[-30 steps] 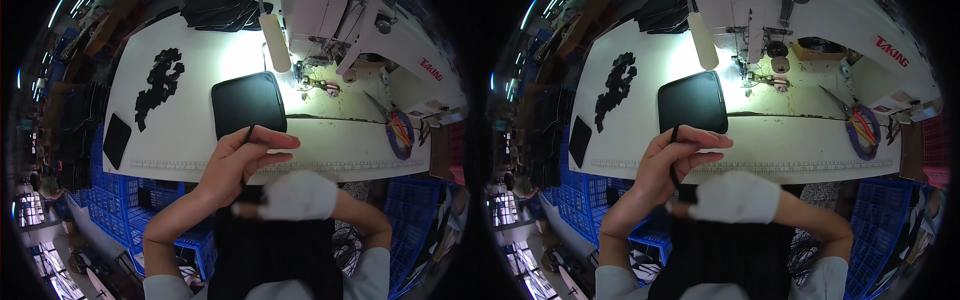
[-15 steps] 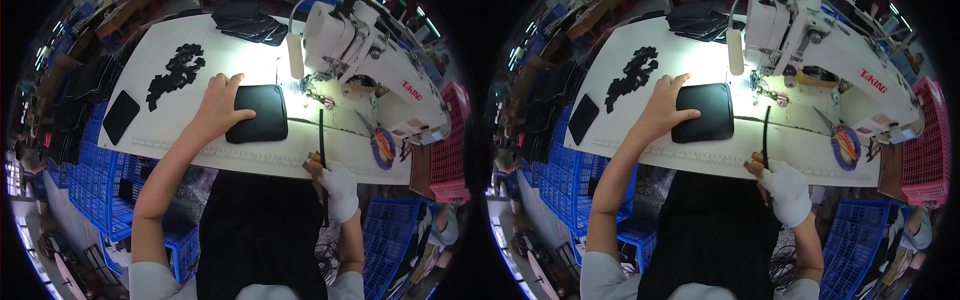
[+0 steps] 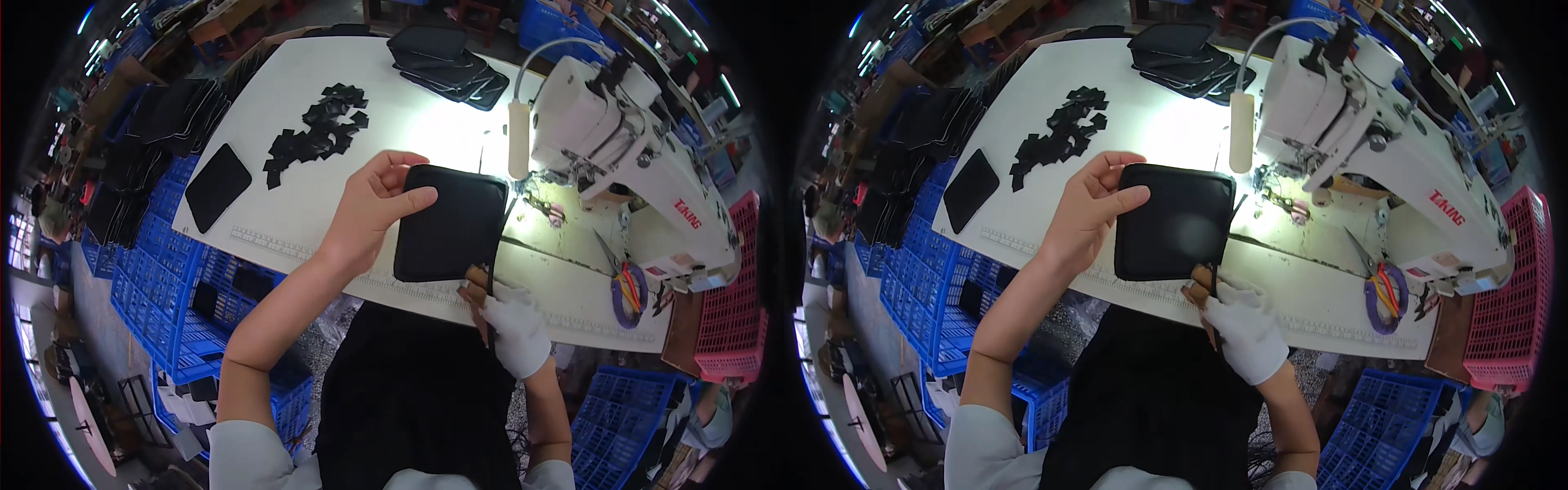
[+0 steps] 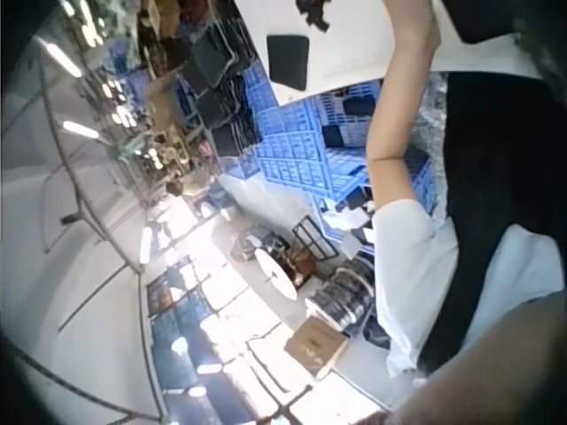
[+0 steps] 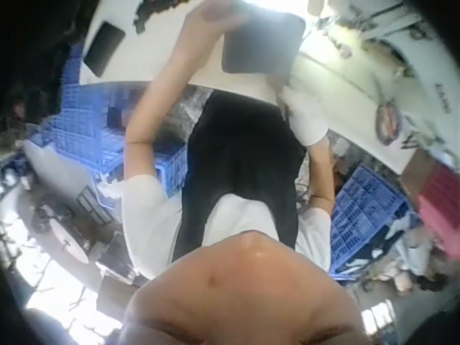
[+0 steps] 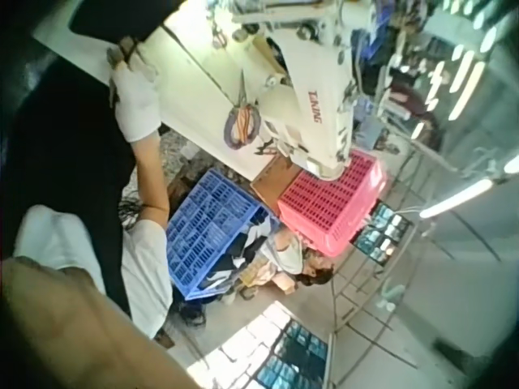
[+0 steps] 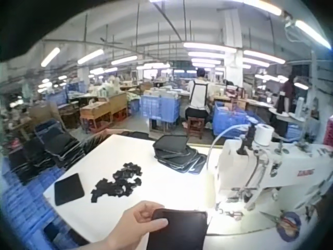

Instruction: Sewing shoe upper components together using an industrial sewing machine.

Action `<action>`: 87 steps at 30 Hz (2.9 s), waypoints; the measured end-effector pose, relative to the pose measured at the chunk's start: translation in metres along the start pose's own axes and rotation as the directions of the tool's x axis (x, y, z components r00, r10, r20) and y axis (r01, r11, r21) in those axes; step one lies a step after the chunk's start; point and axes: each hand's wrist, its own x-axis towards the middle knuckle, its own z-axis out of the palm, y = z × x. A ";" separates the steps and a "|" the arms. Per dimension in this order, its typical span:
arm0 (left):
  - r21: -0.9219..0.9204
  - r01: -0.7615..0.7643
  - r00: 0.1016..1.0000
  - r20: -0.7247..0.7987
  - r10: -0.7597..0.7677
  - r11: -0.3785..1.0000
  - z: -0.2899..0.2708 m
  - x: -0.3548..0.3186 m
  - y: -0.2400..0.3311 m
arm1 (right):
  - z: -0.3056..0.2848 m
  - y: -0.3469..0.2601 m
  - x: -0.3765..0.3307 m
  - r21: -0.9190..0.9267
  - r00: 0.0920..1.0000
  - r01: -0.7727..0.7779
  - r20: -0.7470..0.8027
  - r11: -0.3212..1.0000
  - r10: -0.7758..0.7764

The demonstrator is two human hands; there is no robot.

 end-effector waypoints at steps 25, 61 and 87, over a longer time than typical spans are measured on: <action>0.736 -0.170 0.913 -0.132 0.385 0.655 -0.031 0.172 0.020 | -0.018 0.023 -0.025 -0.067 0.975 -0.205 -0.102 0.976 0.198; 0.820 -0.072 0.977 -0.057 0.207 0.567 -0.217 -0.068 0.072 | -0.025 0.029 -0.040 0.077 0.970 -0.140 -0.190 0.987 0.152; 0.628 -0.769 0.639 0.746 0.185 0.124 0.019 0.026 -0.055 | -0.031 0.028 -0.019 0.175 0.963 -0.263 -0.020 0.949 0.270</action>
